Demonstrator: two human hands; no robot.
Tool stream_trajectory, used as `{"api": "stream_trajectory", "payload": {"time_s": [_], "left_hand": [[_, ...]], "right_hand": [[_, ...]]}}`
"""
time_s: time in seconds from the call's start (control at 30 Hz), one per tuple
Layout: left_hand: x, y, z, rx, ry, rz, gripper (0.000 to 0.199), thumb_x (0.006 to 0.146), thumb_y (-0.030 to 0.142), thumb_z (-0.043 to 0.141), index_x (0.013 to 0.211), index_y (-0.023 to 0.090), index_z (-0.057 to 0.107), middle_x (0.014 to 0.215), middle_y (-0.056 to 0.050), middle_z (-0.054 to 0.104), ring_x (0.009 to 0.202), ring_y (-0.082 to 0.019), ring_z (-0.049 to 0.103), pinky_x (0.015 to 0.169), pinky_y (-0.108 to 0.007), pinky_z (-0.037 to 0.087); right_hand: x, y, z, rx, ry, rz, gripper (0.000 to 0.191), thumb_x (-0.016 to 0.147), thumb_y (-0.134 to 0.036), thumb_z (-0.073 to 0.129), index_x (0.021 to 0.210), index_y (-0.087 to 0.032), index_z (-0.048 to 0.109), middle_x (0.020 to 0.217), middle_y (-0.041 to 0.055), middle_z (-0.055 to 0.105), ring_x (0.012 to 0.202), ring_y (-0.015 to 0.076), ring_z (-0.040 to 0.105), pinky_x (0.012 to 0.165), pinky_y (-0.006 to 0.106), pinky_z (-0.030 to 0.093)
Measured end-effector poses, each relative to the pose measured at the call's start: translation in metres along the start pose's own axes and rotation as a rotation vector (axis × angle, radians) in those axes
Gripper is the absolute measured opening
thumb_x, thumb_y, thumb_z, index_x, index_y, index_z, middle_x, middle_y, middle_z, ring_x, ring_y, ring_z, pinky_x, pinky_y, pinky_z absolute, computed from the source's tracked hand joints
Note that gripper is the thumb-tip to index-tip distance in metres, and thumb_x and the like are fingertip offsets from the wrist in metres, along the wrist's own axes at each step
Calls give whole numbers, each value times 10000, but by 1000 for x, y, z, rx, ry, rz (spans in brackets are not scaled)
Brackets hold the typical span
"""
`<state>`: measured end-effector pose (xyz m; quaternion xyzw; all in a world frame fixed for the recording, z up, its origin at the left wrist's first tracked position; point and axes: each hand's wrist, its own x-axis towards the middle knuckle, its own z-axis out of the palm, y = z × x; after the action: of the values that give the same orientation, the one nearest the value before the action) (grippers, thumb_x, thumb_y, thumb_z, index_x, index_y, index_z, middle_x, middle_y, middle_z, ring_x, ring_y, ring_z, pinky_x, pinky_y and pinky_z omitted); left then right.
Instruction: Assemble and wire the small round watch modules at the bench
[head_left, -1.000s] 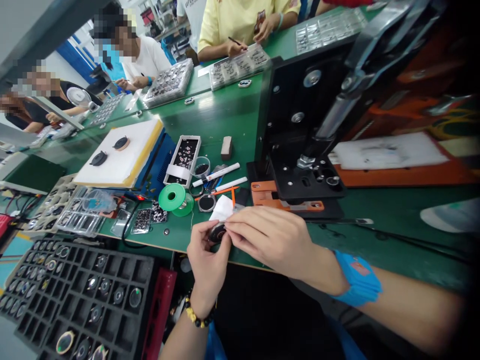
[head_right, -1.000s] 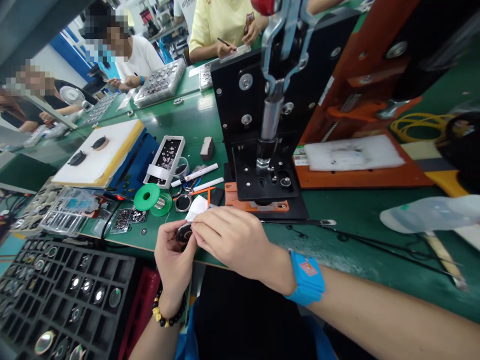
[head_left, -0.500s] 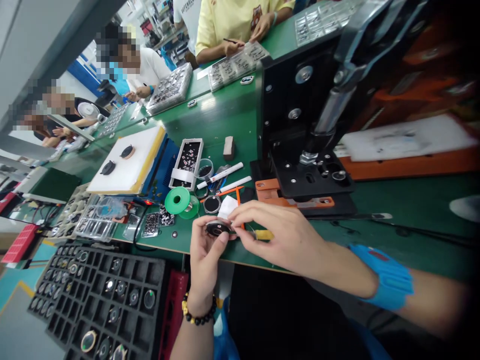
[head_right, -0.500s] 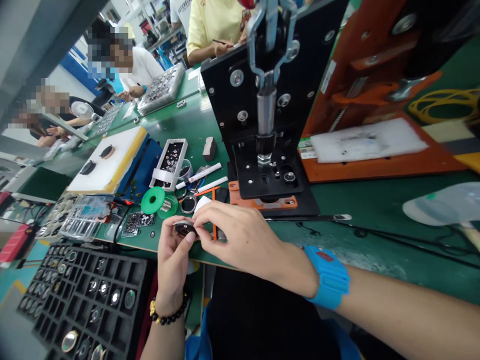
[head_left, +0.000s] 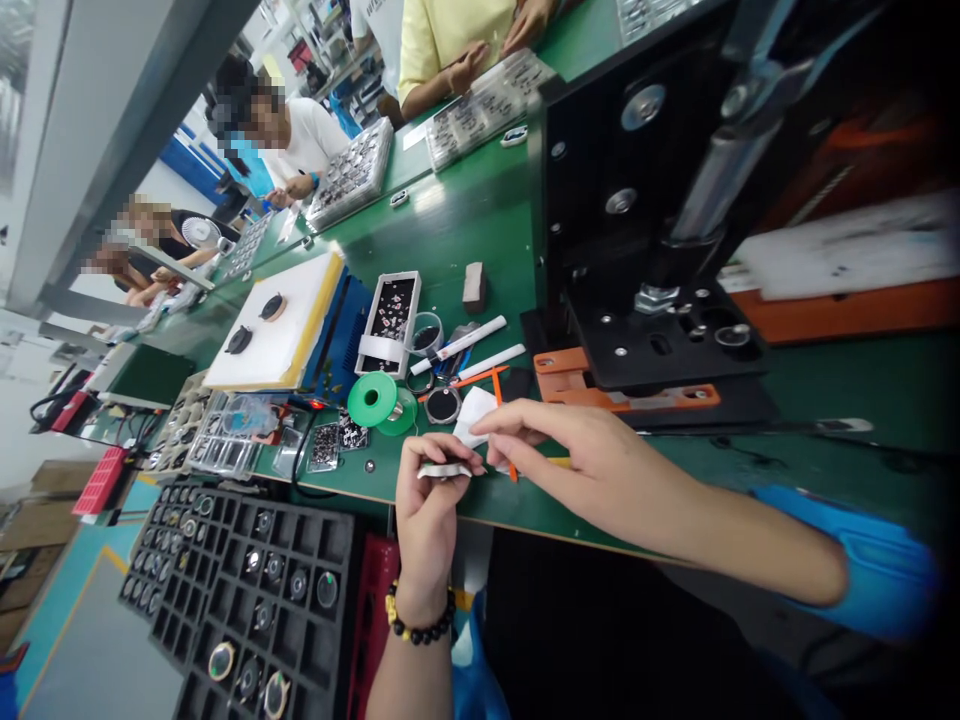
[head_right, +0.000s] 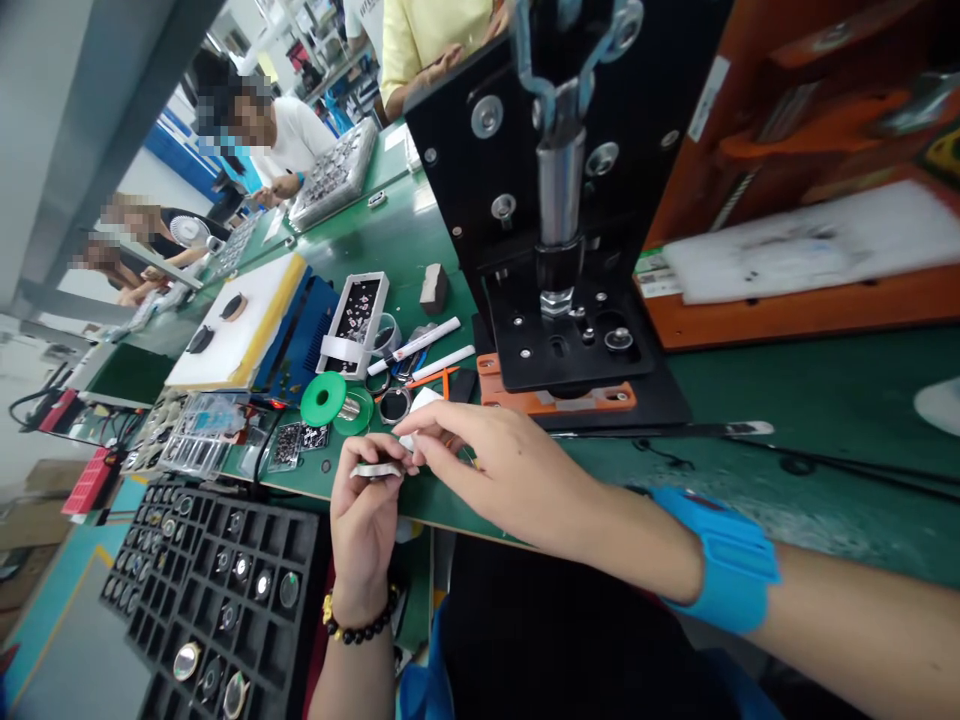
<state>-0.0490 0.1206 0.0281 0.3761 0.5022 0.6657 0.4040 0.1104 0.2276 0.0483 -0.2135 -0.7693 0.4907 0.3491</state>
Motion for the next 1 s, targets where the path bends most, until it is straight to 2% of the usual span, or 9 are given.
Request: {"api": "stream_trajectory", "payload": {"time_s": [0.13, 0.3, 0.47, 0.57, 0.63, 0.7, 0.8, 0.9, 1.0], "left_hand": [[0, 1, 1, 2, 7, 0, 193, 853, 128, 686, 916, 226, 532, 969, -26, 612, 870, -167, 633, 834, -293, 526], [-1, -2, 0, 22, 15, 12, 198, 857, 135, 697, 929, 235, 541, 998, -18, 612, 890, -158, 612, 841, -272, 512], [-2, -5, -1, 59, 25, 33, 187, 877, 117, 682, 953, 233, 557, 1014, -28, 620, 969, -173, 603, 879, -270, 496], [-3, -4, -1, 63, 10, 47, 172, 897, 133, 690, 958, 231, 562, 1024, -36, 617, 943, -172, 608, 861, -277, 509], [-4, -3, -1, 83, -2, 51, 151, 919, 156, 697, 969, 230, 576, 1031, -40, 612, 922, -170, 614, 853, -285, 521], [-4, -3, 0, 114, -9, 51, 148, 925, 174, 715, 980, 232, 591, 1028, -38, 608, 918, -169, 621, 852, -287, 531], [-5, -4, 0, 151, 1, 59, 180, 907, 185, 756, 975, 234, 597, 1010, -31, 605, 915, -165, 629, 844, -278, 541], [-5, -5, 0, 163, 16, 68, 196, 898, 200, 774, 961, 229, 591, 1002, -32, 602, 896, -160, 632, 819, -268, 547], [-4, -5, 0, 177, 19, 81, 199, 892, 210, 784, 941, 225, 591, 997, -32, 601, 892, -160, 632, 810, -268, 547]], "right_hand": [[0, 1, 1, -36, 17, -43, 225, 1001, -182, 551, 1065, -273, 746, 1040, -14, 794, 902, 166, 760, 655, 235, 580], [-2, 2, 2, -79, 20, -128, 173, 973, -188, 620, 1061, -256, 752, 1040, 0, 792, 938, 182, 754, 810, 285, 599], [-4, 5, 4, -104, 8, -184, 123, 961, -181, 654, 1001, -244, 751, 1017, 13, 786, 939, 187, 742, 872, 307, 584], [-3, 3, 2, -85, -11, -123, 132, 1005, -224, 607, 1019, -245, 736, 1026, 12, 781, 938, 184, 734, 830, 302, 567], [-1, -1, -1, -38, -34, -31, 189, 1053, -268, 526, 1006, -240, 707, 977, 5, 769, 869, 169, 721, 755, 290, 553], [0, -4, -4, 53, -61, 53, 284, 1092, -310, 431, 937, -230, 655, 892, 2, 735, 791, 158, 689, 706, 285, 542], [0, -4, -8, 167, -96, 105, 427, 1123, -372, 327, 811, -222, 576, 787, 13, 662, 746, 168, 637, 719, 305, 545], [0, 2, -7, 207, -110, 138, 499, 1126, -446, 323, 753, -215, 561, 735, 17, 621, 722, 171, 610, 716, 314, 536], [1, 7, -3, 267, -110, 182, 442, 1104, -480, 405, 814, -208, 598, 761, 13, 655, 731, 164, 627, 689, 299, 529]]}}
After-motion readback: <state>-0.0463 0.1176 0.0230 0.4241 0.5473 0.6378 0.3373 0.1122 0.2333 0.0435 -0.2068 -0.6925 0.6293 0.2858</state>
